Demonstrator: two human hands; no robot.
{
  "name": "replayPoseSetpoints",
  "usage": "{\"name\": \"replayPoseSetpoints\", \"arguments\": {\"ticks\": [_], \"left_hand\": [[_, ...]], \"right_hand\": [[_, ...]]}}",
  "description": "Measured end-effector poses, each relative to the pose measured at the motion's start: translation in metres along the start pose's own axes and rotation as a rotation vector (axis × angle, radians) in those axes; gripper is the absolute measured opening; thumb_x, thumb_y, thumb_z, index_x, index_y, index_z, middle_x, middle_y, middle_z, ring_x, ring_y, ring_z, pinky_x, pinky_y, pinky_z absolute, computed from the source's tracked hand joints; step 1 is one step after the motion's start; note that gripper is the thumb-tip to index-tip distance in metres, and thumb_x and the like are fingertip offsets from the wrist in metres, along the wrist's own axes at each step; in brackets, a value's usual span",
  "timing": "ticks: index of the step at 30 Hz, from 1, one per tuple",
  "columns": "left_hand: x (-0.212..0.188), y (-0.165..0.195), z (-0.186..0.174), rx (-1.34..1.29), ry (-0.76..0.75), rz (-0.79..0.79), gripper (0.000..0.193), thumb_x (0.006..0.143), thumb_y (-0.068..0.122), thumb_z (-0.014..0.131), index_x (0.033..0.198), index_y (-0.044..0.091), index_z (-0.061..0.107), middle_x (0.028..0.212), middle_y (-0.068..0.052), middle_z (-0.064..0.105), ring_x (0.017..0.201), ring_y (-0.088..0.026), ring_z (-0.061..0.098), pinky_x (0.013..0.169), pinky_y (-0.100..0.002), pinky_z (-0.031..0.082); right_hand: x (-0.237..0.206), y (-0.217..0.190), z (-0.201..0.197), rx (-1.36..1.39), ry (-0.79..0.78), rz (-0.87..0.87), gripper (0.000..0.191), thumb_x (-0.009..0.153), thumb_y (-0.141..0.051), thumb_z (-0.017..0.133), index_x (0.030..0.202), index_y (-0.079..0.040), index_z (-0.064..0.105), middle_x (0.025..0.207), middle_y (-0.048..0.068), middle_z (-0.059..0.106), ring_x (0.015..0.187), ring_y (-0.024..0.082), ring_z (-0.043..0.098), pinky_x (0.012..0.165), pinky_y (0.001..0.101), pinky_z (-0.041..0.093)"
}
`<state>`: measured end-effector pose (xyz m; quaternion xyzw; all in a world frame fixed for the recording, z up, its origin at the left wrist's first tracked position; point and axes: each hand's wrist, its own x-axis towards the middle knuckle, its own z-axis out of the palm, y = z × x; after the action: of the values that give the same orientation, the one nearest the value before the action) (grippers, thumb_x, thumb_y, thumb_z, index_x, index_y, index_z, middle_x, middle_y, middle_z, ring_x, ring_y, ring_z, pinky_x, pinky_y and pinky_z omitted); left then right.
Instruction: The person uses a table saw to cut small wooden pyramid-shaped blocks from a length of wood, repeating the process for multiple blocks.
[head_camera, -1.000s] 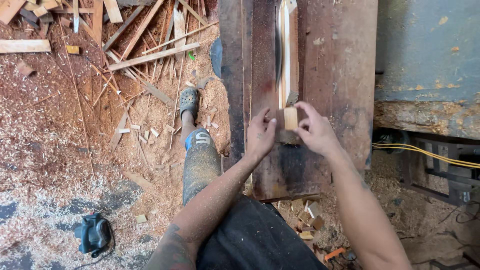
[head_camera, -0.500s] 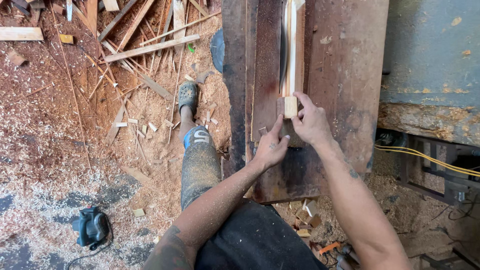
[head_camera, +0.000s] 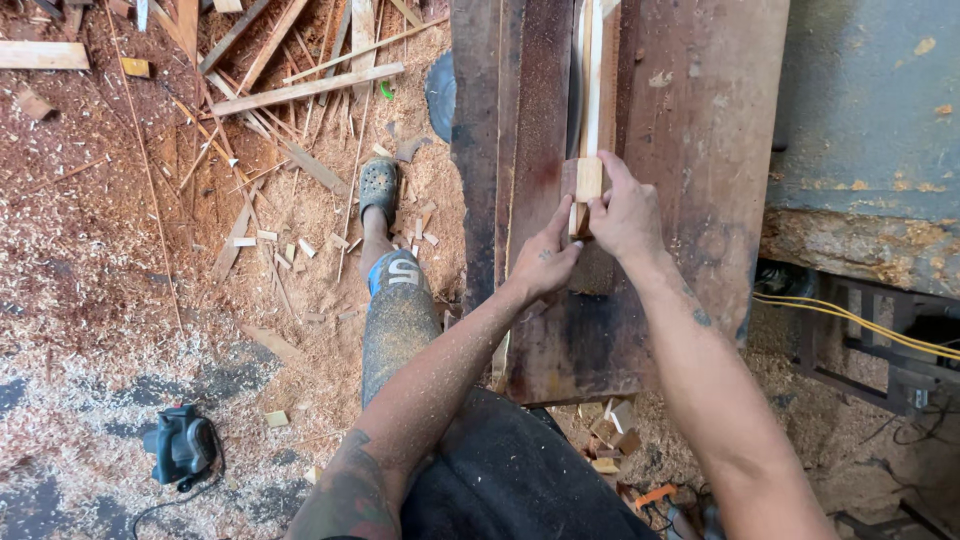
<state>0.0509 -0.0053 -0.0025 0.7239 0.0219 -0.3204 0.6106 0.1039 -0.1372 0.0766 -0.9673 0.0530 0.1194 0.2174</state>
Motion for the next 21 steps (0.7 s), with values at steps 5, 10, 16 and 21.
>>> {"name": "replayPoseSetpoints", "arguments": {"ticks": [5, 10, 16, 21], "left_hand": [[-0.011, 0.012, 0.002, -0.022, 0.188, 0.043, 0.075, 0.094, 0.021, 0.059, 0.163, 0.015, 0.029, 0.094, -0.029, 0.073, 0.090, -0.046, 0.072, 0.088, -0.051, 0.056], [-0.059, 0.014, 0.005, -0.040, 0.100, 0.014, 0.067, 0.092, 0.019, 0.060, 0.155, 0.010, 0.042, 0.080, -0.027, 0.075, 0.074, -0.037, 0.075, 0.080, -0.046, 0.060], [-0.101, 0.009, -0.005, 0.006, -0.131, 0.033, 0.038, 0.096, 0.020, 0.058, 0.130, 0.005, 0.066, 0.102, -0.016, 0.076, 0.075, -0.025, 0.076, 0.077, -0.039, 0.063], [-0.112, 0.006, -0.007, 0.075, -0.199, 0.004, 0.035, 0.096, 0.025, 0.059, 0.123, 0.005, 0.071, 0.100, -0.017, 0.079, 0.081, -0.024, 0.076, 0.082, -0.038, 0.061]], "right_hand": [[0.016, 0.000, 0.002, -0.002, 0.013, 0.035, 0.066, 0.084, -0.001, 0.071, 0.147, -0.011, 0.054, 0.085, 0.019, 0.075, 0.085, 0.034, 0.077, 0.084, 0.0445, 0.060], [0.031, 0.003, 0.006, 0.054, 0.014, 0.048, 0.068, 0.087, 0.001, 0.069, 0.151, -0.009, 0.051, 0.091, 0.019, 0.075, 0.084, 0.030, 0.077, 0.083, 0.0408, 0.062], [0.062, -0.007, -0.001, 0.018, 0.002, 0.028, 0.070, 0.088, 0.004, 0.072, 0.152, -0.006, 0.047, 0.093, 0.016, 0.076, 0.083, 0.025, 0.076, 0.083, 0.0377, 0.061], [0.071, -0.022, -0.015, -0.025, 0.041, -0.009, 0.068, 0.086, 0.002, 0.074, 0.150, -0.011, 0.054, 0.088, 0.014, 0.077, 0.084, 0.026, 0.075, 0.084, 0.0416, 0.060]]}}
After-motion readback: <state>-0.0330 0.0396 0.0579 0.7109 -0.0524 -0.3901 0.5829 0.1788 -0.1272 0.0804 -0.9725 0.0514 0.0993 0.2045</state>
